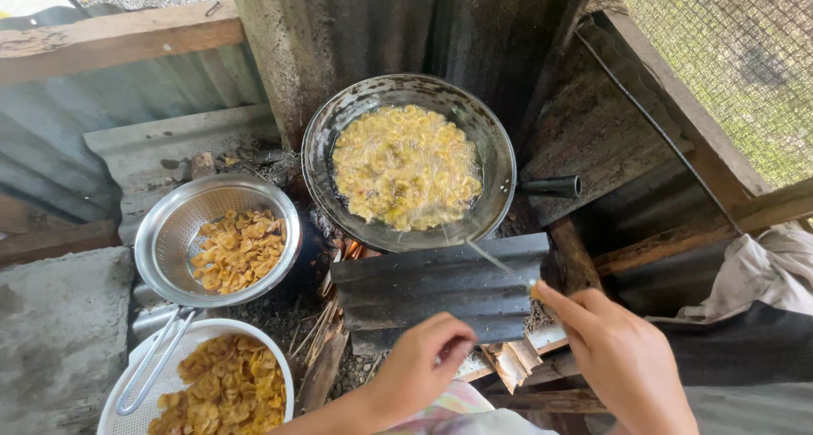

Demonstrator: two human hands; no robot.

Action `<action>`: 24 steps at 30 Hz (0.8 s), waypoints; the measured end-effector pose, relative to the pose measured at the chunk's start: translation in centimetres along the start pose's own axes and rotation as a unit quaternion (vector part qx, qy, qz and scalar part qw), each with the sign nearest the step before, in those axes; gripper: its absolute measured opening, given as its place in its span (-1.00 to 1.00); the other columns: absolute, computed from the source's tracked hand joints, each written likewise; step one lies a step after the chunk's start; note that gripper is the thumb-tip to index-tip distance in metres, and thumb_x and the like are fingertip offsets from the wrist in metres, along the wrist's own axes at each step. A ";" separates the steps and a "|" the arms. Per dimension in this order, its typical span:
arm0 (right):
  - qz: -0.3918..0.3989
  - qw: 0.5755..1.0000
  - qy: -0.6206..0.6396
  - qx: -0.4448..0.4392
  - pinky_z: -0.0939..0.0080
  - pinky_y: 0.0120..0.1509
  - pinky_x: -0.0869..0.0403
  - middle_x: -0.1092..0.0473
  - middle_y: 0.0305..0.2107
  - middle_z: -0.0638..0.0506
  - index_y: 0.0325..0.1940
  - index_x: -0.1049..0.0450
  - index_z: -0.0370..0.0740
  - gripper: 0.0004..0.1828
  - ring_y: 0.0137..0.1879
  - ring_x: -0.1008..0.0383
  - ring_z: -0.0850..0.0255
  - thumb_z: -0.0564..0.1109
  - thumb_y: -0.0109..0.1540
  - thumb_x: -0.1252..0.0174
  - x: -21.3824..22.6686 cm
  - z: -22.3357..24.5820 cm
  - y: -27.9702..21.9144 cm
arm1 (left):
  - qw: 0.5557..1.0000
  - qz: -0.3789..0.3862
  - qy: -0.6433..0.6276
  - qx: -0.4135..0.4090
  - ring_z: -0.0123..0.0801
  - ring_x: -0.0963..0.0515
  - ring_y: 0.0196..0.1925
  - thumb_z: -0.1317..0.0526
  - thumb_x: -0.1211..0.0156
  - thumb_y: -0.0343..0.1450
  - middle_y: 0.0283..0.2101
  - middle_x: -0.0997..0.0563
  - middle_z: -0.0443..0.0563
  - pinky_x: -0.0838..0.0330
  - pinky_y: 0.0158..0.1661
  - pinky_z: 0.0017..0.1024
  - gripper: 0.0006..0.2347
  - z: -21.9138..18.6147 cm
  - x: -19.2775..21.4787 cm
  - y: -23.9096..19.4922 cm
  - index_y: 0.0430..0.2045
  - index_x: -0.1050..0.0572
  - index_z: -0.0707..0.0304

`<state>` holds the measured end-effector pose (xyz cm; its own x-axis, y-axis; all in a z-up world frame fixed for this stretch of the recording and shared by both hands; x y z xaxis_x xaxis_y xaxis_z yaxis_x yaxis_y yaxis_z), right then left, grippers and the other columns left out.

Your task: The person prepares banana chips by transferring fried banana slices from a sieve into a bowl, and then adding more sliced bananas into a pan of hot oil using a spider strainer to stir them as they fry.

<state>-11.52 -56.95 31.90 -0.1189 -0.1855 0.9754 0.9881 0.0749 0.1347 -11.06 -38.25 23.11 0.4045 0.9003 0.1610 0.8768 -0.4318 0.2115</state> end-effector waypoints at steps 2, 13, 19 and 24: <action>0.027 0.999 -0.021 -0.009 0.03 -0.31 -0.46 -0.47 -0.38 0.08 0.21 -0.55 0.28 -0.46 -0.35 -0.54 0.06 -0.09 0.13 -0.26 -1.1 -0.4 0.3 | 0.998 0.045 -0.019 0.030 -0.32 -0.58 -0.36 0.37 -0.24 0.44 -0.29 -0.56 0.07 -0.47 -0.34 -0.39 -0.94 0.9 -2.7 0.8 -0.27 -0.54 0.35; -0.133 0.986 0.049 -0.094 -0.10 -0.20 -0.47 -0.51 -0.27 -0.12 0.25 -0.48 0.05 -0.62 -0.21 -0.53 -0.16 -0.06 0.32 -0.11 -5.6 -5.6 7.5 | 0.993 0.028 -0.098 0.056 -0.48 -0.62 -0.26 0.33 -0.21 0.52 -0.29 -0.64 0.09 -0.52 -0.17 -0.50 -0.90 3.8 -7.4 5.3 -0.16 -0.52 0.39; -0.048 0.991 0.117 -0.053 -0.13 -0.06 -0.49 -0.53 -0.15 -0.19 0.26 -0.46 0.05 -0.54 -0.07 -0.55 -0.18 -0.09 0.26 -0.07 -10.5 -3.6 9.6 | 0.956 -0.118 -0.268 0.028 -0.59 -0.47 -0.15 0.50 -0.07 0.44 -0.04 -0.37 -0.11 -0.48 -0.15 -0.57 -0.67 5.1 -4.6 5.7 0.09 -0.35 0.30; -0.084 0.985 0.152 -0.022 -0.10 -0.01 -0.50 -0.53 -0.10 -0.19 0.25 -0.47 0.03 -0.60 -0.02 -0.55 -0.15 -0.05 0.32 -0.06 -8.1 -3.2 12.2 | 0.928 -0.146 -0.338 0.049 -0.58 -0.47 -0.26 0.42 -0.01 0.53 -0.13 -0.49 -0.06 -0.48 -0.21 -0.57 -0.79 7.4 -3.9 6.8 0.06 -0.36 0.34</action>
<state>1.79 -57.71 25.03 -0.2520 -0.4762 0.8425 0.9613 -0.0229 0.2746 -4.71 -44.30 16.75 0.1871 0.8217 -0.5383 0.9809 -0.1857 0.0575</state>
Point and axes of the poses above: each hand's wrist, its own y-axis towards the middle knuckle, its own x-axis out of the back of the hand, z = x × y, the point moved 10 cm from there along y, towards the middle knuckle
